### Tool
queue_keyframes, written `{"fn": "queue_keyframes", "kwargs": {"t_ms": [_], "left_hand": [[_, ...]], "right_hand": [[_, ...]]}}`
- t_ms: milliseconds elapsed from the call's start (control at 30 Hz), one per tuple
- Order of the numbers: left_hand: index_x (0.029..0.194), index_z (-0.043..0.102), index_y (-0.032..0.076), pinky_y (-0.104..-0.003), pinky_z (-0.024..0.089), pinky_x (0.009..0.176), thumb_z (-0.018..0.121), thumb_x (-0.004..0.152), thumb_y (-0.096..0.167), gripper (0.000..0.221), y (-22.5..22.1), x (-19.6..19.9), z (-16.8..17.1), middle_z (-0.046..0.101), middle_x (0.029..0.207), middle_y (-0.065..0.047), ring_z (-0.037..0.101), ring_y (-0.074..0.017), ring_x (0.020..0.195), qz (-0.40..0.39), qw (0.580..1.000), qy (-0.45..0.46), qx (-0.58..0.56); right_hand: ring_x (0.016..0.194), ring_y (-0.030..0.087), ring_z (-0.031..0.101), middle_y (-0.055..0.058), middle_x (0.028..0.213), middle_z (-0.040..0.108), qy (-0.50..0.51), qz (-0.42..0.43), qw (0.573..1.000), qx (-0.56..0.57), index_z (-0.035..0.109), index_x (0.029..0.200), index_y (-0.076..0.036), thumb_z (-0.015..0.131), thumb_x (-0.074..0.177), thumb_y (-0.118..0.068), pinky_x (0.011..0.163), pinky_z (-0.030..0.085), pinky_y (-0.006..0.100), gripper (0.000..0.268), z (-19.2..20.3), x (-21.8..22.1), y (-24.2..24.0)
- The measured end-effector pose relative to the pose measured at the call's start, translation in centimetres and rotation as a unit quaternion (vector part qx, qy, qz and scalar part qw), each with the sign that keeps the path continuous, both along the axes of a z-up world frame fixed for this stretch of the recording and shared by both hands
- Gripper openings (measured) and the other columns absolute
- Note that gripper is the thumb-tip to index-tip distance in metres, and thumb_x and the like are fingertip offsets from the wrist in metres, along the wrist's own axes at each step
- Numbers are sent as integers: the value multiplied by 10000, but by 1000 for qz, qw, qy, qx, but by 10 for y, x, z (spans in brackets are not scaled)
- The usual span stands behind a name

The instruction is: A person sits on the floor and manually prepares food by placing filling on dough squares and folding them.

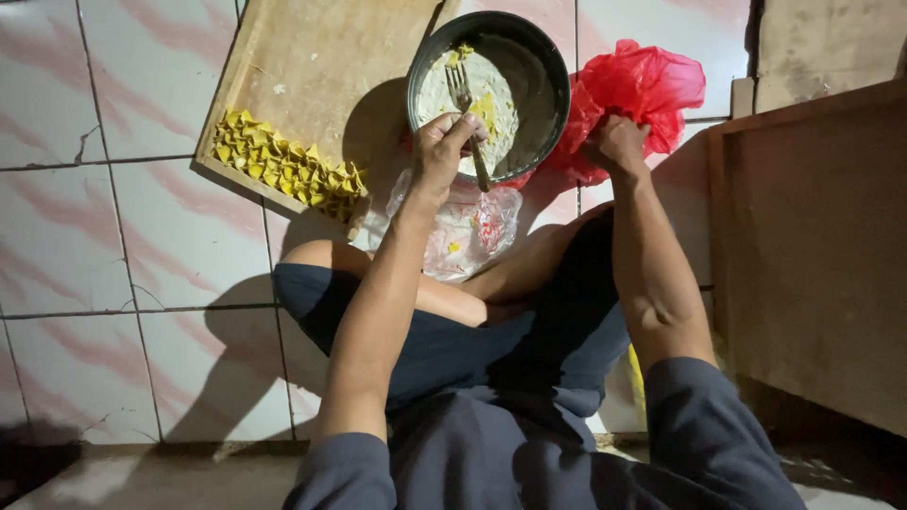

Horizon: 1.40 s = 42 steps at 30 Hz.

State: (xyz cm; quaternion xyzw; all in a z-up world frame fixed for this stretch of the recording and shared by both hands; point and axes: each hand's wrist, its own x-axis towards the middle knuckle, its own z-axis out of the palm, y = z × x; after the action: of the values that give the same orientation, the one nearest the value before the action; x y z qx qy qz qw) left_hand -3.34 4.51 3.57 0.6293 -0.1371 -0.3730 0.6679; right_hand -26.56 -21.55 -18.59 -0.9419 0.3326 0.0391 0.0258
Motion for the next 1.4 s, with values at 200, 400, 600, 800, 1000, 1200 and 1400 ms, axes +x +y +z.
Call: {"fn": "queue_keyframes", "kwargs": {"t_ms": [200, 400, 600, 800, 1000, 1200, 1400], "left_hand": [[810, 731, 90, -229, 576, 656, 723, 925, 326, 263, -1, 3, -5, 765, 777, -111, 748, -140, 707, -3, 1000, -1, -8], [800, 748, 97, -230, 585, 655, 736, 907, 337, 263, 0, 3, -10, 761, 747, -97, 751, -138, 690, -3, 1000, -14, -15], [811, 753, 110, -249, 599, 650, 731, 916, 332, 246, 0, -2, -4, 766, 748, -83, 752, -133, 687, -5, 999, -31, -11], [811, 750, 105, -244, 588, 648, 747, 904, 347, 260, 2, 0, 1, 754, 732, -79, 737, -127, 686, 8, 999, -32, -21], [808, 745, 96, -265, 611, 650, 730, 910, 343, 267, 9, 10, 11, 758, 734, -84, 750, -140, 696, -1, 999, -46, -24], [788, 739, 175, -543, 468, 1084, 655, 907, 425, 289, 16, 11, 35, 791, 818, -14, 764, -183, 900, -34, 996, -70, -38], [795, 718, 149, -302, 641, 616, 621, 911, 514, 395, 26, 20, 39, 777, 721, -39, 739, -135, 614, -26, 992, -112, -58]], "right_hand": [[1050, 433, 657, 180, 1080, 689, 273, 151, 949, -54, 581, 1369, -28, 418, 1035, -341, 1042, 465, 607, 486, -20, -20, -13], [1058, 446, 702, 235, 1062, 703, 106, -110, 974, 169, 674, 1181, 34, 817, 665, -638, 1089, 281, 762, 859, -9, -1, -7], [1077, 419, 716, 196, 1040, 757, 150, -121, 969, 156, 771, 1151, -65, 818, 590, -605, 1088, 214, 800, 779, 11, 0, -2], [1064, 518, 671, 317, 1048, 711, 35, -114, 972, 201, 736, 1139, 92, 798, 772, -513, 1097, 259, 759, 710, 120, 6, 42], [680, 227, 547, 54, 777, 518, -252, -207, 873, 363, 606, 1157, -19, 906, 856, -354, 627, 422, 349, 542, 229, -1, 54], [1011, 304, 616, 142, 1216, 652, -43, -319, 886, 332, 601, 1293, -90, 833, 830, -252, 833, 537, 482, 543, 308, -20, 53], [1031, 277, 632, 163, 1215, 631, -200, -152, 859, 445, 549, 1307, -9, 764, 882, -298, 814, 555, 389, 557, 318, -39, 66]]}}
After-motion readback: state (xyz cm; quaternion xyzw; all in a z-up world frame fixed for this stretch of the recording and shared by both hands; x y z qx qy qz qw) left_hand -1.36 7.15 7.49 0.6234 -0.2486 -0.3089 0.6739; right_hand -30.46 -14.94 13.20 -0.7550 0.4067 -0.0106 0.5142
